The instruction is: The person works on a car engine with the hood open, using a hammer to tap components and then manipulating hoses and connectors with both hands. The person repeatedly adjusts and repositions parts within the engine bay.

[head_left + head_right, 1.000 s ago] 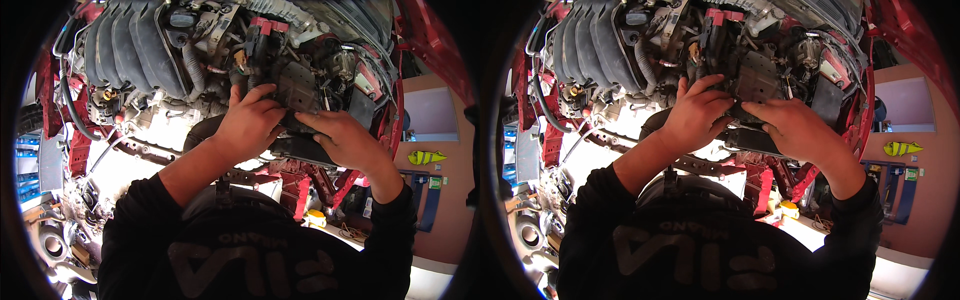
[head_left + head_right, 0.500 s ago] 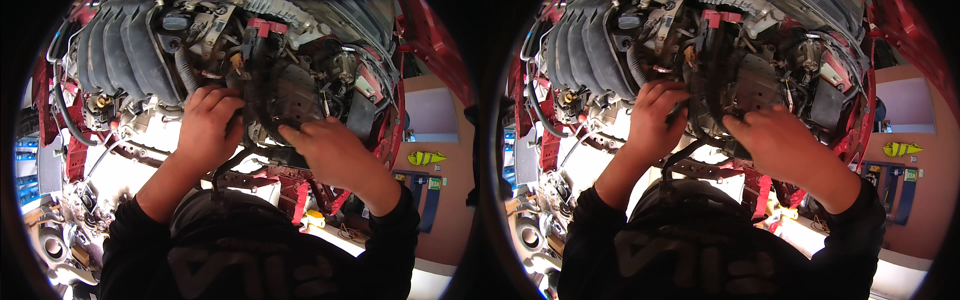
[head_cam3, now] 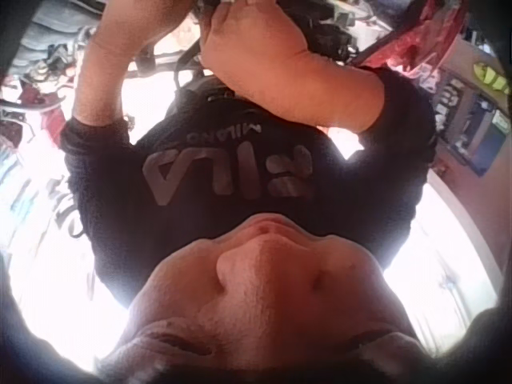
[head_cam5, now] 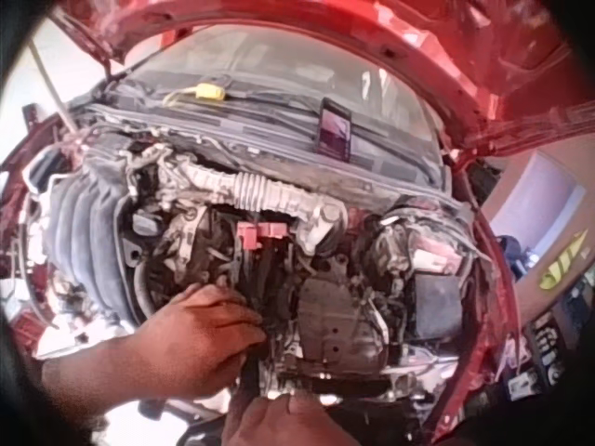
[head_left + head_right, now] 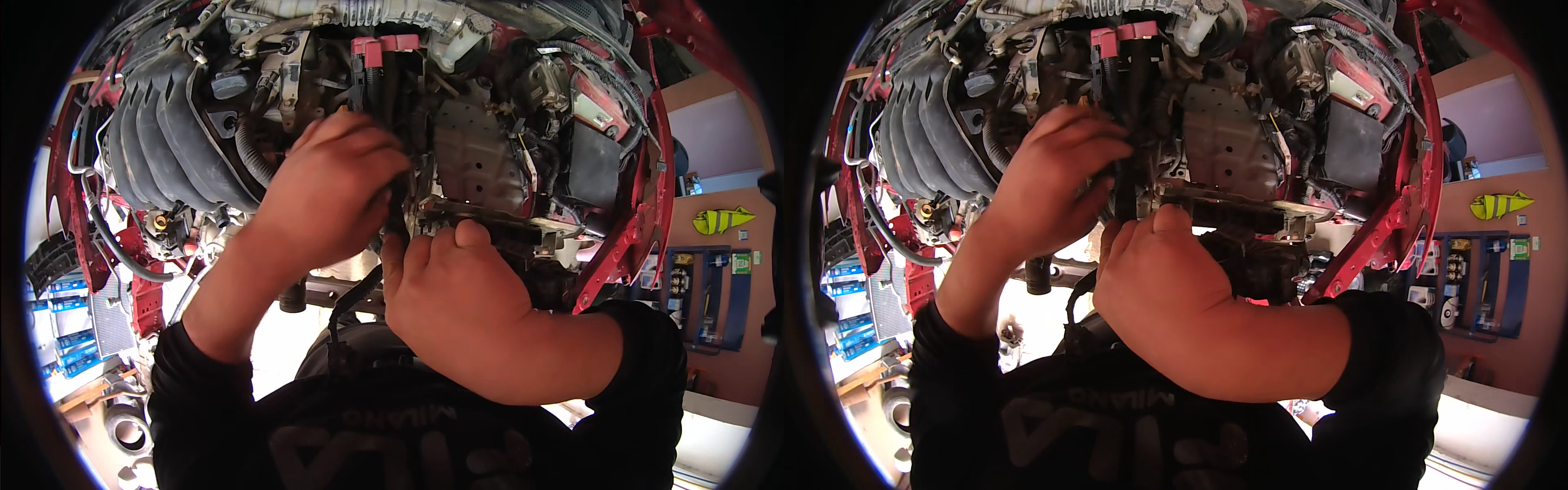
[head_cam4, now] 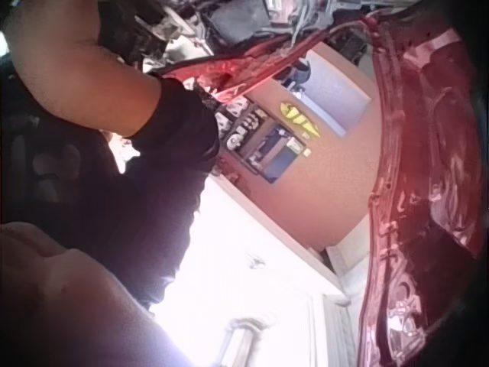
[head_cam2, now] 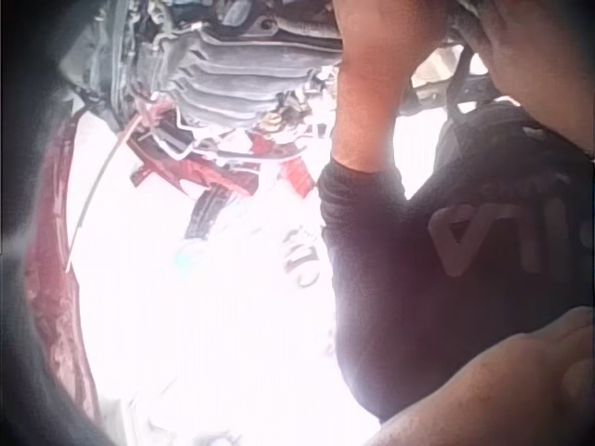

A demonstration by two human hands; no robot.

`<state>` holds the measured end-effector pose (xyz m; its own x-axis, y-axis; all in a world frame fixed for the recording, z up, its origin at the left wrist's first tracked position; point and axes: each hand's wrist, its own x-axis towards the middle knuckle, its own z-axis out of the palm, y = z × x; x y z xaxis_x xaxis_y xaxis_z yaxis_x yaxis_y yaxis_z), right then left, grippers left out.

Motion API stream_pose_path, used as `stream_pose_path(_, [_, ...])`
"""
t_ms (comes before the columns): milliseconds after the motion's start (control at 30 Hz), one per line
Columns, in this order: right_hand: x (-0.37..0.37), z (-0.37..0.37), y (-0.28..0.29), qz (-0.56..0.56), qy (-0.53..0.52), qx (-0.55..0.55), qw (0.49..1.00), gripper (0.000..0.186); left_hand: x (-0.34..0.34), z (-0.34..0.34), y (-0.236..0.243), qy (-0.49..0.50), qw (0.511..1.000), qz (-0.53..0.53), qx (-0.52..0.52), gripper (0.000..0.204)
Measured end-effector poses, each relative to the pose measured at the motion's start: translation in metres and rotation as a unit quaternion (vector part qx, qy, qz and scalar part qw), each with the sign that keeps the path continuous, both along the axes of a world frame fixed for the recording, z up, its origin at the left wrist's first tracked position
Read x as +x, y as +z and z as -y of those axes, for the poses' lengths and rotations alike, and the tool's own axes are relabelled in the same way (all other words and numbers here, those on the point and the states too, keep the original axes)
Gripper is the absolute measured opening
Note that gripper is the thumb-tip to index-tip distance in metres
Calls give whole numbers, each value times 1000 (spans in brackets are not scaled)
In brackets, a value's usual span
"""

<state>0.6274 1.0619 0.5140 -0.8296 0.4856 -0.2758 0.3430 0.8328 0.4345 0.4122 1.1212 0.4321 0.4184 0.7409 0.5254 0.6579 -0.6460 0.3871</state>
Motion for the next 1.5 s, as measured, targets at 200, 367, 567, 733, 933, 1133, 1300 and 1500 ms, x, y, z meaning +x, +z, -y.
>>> stream_pose_path(200, [-22, 18, -9, 74, 43, 113, 990, 13, 25, -63, 22, -108, 926, -323, -164, 18])
stream_pose_path(367, [-40, 27, -5, 138, 48, 100, 984, 17, 59, -82, 34, -6, 840, -417, -347, 53])
stream_pose_path(567, [-27, 19, 14, 278, 263, 193, 904, 12, 72, -94, 32, -56, 811, -479, -331, 73])
stream_pose_path(733, [-24, 21, 20, 321, 287, 221, 875, 10, 60, -89, 17, -53, 857, -402, -319, 75])
stream_pose_path(933, [-53, 24, 2, 163, -4, -9, 987, 26, 47, -118, -5, -170, 848, -341, -369, 42])
stream_pose_path(1133, [-8, 29, -29, -44, -46, 57, 996, 36, 38, -122, -9, -230, 861, -318, -324, 30])
stream_pose_path(1300, [3, 27, -26, -73, -37, 108, 991, 34, 22, -96, 10, -123, 896, -320, -282, 42])
stream_pose_path(1500, [-16, 24, 1, -3, -34, 127, 991, 17, 23, -94, 25, -109, 885, -296, -342, 56])
